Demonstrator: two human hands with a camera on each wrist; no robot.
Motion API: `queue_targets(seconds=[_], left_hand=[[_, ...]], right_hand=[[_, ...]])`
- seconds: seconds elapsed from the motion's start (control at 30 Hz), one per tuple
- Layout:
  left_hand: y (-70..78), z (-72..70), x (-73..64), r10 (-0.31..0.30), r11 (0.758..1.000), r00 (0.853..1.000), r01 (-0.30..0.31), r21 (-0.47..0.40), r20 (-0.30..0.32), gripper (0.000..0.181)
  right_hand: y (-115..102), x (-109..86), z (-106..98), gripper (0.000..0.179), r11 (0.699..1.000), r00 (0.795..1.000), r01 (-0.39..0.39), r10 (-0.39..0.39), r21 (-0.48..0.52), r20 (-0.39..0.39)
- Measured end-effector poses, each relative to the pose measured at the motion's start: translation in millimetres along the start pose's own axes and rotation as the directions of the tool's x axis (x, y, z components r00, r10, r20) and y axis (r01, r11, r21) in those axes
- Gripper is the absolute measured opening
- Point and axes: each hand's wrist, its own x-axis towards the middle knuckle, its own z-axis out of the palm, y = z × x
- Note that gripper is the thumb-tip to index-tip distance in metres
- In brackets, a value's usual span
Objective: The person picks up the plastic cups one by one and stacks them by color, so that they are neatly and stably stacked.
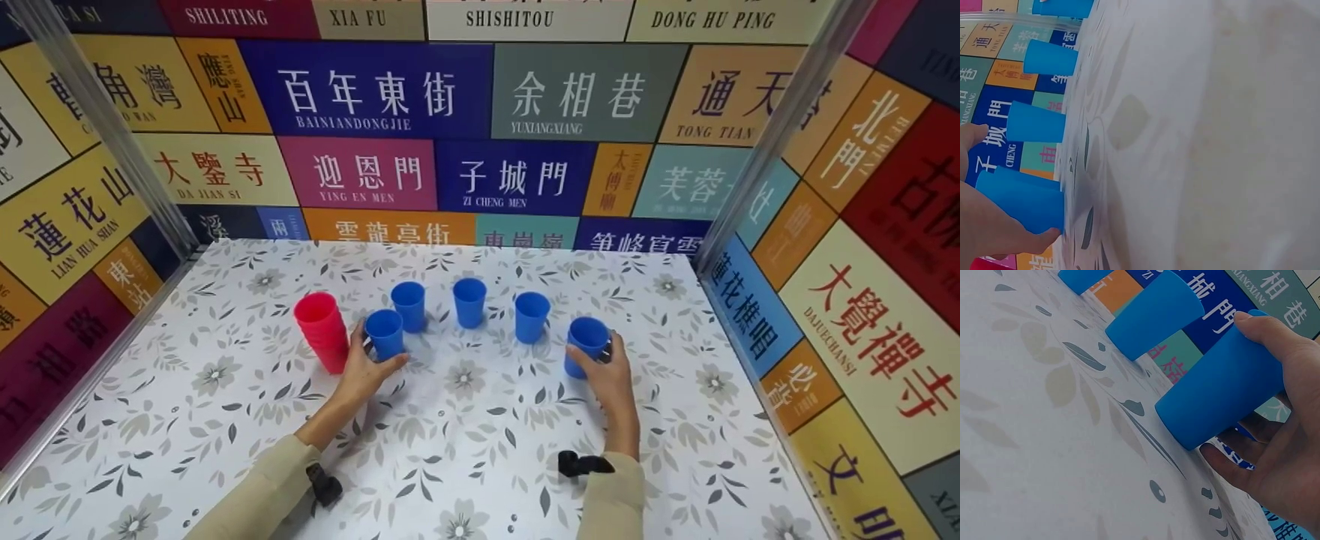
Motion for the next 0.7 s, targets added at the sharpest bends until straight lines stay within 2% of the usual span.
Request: queue_targets(seconds=[0.2, 0.4, 0.7], left_hand=[[-1.6, 6.1, 7.6, -0.01, 1.0, 0.999, 0.01, -0.001, -0.043, 0.106], [-0.5, 9.2, 14.1, -0.023, 1.0, 0.996, 0.023, -0.008, -0.083, 0.093], [0.5, 11.9, 16.5, 0.018, 0.998, 0.989, -0.025, -0.052, -0.144, 0.068]], right_hand=[[1, -0.3, 0, 0.093, 1.0, 1.0, 0.009, -0.009, -0.019, -0.005], [0, -0.1, 0, 0.096, 1.0, 1.0, -0.008, 0.008, -0.016, -0.007], [1, 0.5, -1, 0.092, 1.0, 1.0, 0.006, -0.007, -0.015, -0.014]])
